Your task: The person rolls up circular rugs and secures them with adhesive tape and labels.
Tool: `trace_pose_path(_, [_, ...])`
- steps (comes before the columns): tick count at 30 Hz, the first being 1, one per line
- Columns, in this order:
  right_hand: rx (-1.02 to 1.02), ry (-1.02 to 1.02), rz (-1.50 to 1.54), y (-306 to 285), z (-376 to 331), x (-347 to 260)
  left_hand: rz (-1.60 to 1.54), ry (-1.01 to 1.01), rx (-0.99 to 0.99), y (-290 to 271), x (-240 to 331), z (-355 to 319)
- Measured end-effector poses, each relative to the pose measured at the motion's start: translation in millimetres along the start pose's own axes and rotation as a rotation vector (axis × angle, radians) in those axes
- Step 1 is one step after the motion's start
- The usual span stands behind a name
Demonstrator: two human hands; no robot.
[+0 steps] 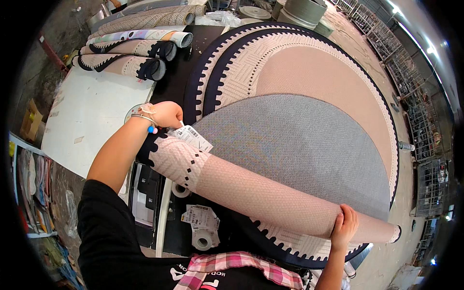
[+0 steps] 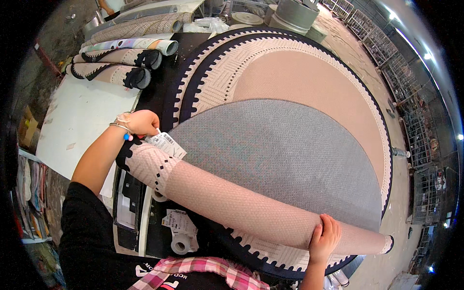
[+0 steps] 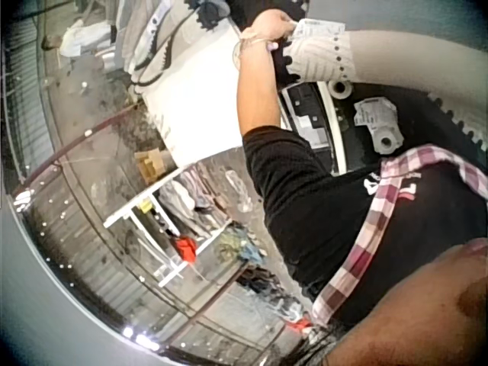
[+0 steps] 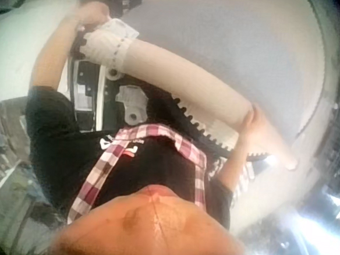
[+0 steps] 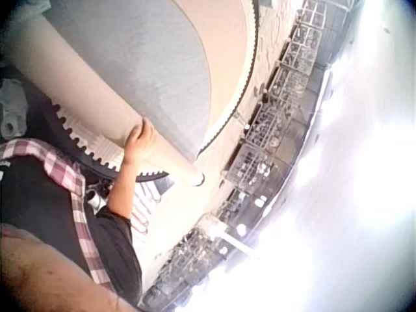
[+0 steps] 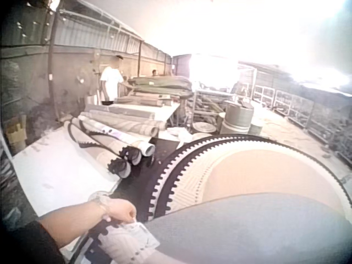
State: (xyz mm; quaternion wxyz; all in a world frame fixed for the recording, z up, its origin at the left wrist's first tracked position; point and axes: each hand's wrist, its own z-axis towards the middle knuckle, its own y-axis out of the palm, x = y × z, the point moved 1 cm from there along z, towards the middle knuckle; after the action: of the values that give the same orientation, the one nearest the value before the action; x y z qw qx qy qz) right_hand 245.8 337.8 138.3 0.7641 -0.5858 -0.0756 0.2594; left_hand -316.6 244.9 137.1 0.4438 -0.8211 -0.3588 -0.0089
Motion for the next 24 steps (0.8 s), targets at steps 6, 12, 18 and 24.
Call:
trace_pose_path(6, [-0.007, -0.022, -0.014, 1, 0, -4, 0.156, 0.210, 0.393, 15, -47, 22])
trace_pose_path(12, [0.016, -0.011, -0.007, 0, -5, 0, -0.026, 0.067, 0.034, -1, -16, 1])
trace_pose_path(18, [0.032, -0.027, -0.006, 0, -4, 0, 0.293, 0.060, -0.101, 3, -14, 2])
trace_pose_path(24, [-0.014, 0.013, 0.032, 2, 8, 3, 0.592, -0.149, -0.192, 7, 4, 3])
